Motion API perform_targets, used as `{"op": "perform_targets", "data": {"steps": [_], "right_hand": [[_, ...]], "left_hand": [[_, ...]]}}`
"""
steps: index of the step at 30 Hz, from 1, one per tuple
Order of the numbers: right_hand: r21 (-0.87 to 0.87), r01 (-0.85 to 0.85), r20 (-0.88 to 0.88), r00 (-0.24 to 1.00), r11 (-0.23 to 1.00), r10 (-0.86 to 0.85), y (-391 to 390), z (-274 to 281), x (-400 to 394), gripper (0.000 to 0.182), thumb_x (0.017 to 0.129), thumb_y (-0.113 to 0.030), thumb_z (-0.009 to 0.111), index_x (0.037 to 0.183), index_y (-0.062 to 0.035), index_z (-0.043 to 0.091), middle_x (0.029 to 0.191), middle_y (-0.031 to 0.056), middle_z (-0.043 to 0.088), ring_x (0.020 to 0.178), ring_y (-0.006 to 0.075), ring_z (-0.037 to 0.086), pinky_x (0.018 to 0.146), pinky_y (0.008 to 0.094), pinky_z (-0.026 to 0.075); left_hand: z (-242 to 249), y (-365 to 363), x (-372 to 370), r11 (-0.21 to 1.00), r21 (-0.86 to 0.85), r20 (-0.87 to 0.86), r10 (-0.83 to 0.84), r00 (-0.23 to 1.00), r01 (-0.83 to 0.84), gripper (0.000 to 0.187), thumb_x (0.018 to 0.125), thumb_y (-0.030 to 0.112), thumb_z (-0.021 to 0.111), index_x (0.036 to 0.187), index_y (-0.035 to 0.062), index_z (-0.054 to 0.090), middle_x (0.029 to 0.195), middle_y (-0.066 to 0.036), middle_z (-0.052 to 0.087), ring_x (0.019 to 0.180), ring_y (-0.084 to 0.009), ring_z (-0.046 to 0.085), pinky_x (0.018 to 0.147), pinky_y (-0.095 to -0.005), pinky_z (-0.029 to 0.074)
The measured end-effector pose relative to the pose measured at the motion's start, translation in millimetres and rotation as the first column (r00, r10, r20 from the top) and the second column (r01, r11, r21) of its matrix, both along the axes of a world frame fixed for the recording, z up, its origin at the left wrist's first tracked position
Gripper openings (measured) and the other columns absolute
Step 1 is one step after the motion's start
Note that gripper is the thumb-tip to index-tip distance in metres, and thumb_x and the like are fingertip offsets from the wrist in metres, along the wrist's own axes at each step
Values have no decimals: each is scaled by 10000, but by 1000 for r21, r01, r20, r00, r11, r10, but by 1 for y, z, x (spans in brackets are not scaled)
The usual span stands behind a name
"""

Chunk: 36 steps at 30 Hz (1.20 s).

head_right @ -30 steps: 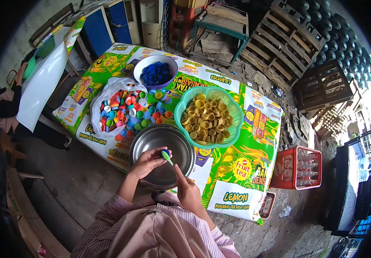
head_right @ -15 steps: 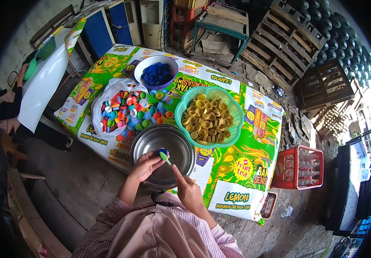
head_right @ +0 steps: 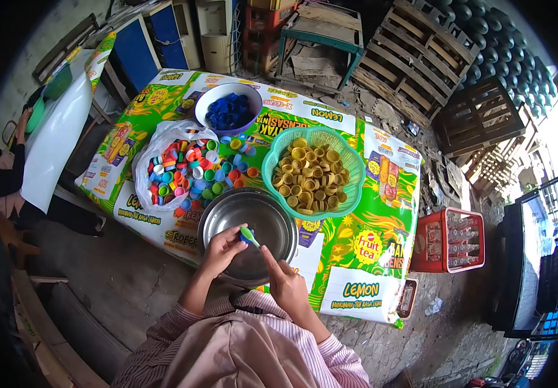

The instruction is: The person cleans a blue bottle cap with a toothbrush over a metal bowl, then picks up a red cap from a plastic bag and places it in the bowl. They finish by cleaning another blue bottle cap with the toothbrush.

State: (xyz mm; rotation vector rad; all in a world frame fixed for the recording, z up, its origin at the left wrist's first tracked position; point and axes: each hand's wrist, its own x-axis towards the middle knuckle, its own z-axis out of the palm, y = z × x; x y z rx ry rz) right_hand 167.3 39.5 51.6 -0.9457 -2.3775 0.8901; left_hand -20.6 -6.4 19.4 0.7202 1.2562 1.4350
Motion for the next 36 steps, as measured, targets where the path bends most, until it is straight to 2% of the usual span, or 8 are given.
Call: {"op": "perform_targets", "data": {"steps": [1, 5, 9, 13, 17, 21, 25, 36], "right_hand": [[17, -45, 18, 999, 999, 45, -4, 2, -1, 505, 855, -71, 491, 1332, -203, 390, 686, 123, 549, 503, 307, 548, 474, 418, 453], [-78, 115, -29, 993, 990, -117, -3, -7, -9, 505, 858, -59, 493, 1333, -193, 388, 677, 130, 555, 515, 318, 554, 481, 438, 431], [-124, 28, -32, 999, 992, -32, -16, 2, -14, 508, 862, -57, 486, 1341, -183, 372, 696, 184, 564, 567, 353, 565, 508, 447, 431], [-361, 160, 1, 985, 919, -172, -16, 4, -21, 502, 872, -46, 472, 1347, -169, 364, 751, 213, 592, 628, 367, 591, 568, 323, 453], [-438, 149, -106, 971, 887, -215, -18, 3, -17, 501, 872, -24, 461, 1346, -151, 359, 635, 213, 525, 518, 178, 505, 543, 246, 375], [-460, 192, -17, 974, 867, -224, -11, -2, -13, 494, 877, -14, 445, 1346, -145, 361, 573, 156, 455, 499, 164, 407, 525, 253, 350], [-359, 99, -156, 974, 928, -164, -14, 12, -11, 515, 868, 10, 436, 1354, -131, 342, 568, 168, 471, 466, 192, 444, 506, 247, 344], [-395, 80, -116, 984, 915, -136, -2, -10, -2, 556, 839, 29, 467, 1358, -111, 327, 633, 228, 535, 545, 305, 563, 539, 292, 414]], "left_hand": [[1, 0, -2, 999, 35, -159, -19, 987, 25, 387, 857, -30, 515, 1238, -27, 446, 1126, -84, 552, 1009, -108, 536, 878, -231, 439], [0, -3, -3, 997, 81, -273, 15, 962, 8, 425, 859, -45, 492, 1272, -17, 399, 1147, -101, 535, 1029, -125, 539, 868, -233, 429], [-4, -4, -13, 996, 69, -220, -46, 974, 62, 358, 854, -61, 480, 1205, -21, 420, 1115, -100, 541, 1028, -127, 542, 882, -241, 433], [-18, 3, -12, 999, 16, 175, -42, 984, 40, 282, 892, -11, 429, 1174, -5, 417, 1109, -108, 523, 1036, -181, 547, 876, -310, 484], [-17, 3, -9, 998, -32, 494, -27, 869, 48, 258, 896, 7, 433, 1154, 6, 425, 1120, -120, 524, 1048, -215, 552, 888, -321, 481], [-12, 5, -6, 999, -20, 551, -15, 834, 30, 283, 874, 12, 459, 1156, 28, 439, 1134, -116, 525, 1079, -243, 534, 912, -352, 465], [-4, 7, -3, 999, -33, 628, 40, 777, -24, 273, 871, 33, 484, 1142, 56, 459, 1121, -100, 534, 1089, -240, 530, 927, -359, 455], [-11, 4, 12, 997, -58, 672, 82, 736, -59, 268, 865, 66, 542, 1123, 115, 489, 1025, -27, 553, 917, -113, 539, 811, -276, 449]]}}
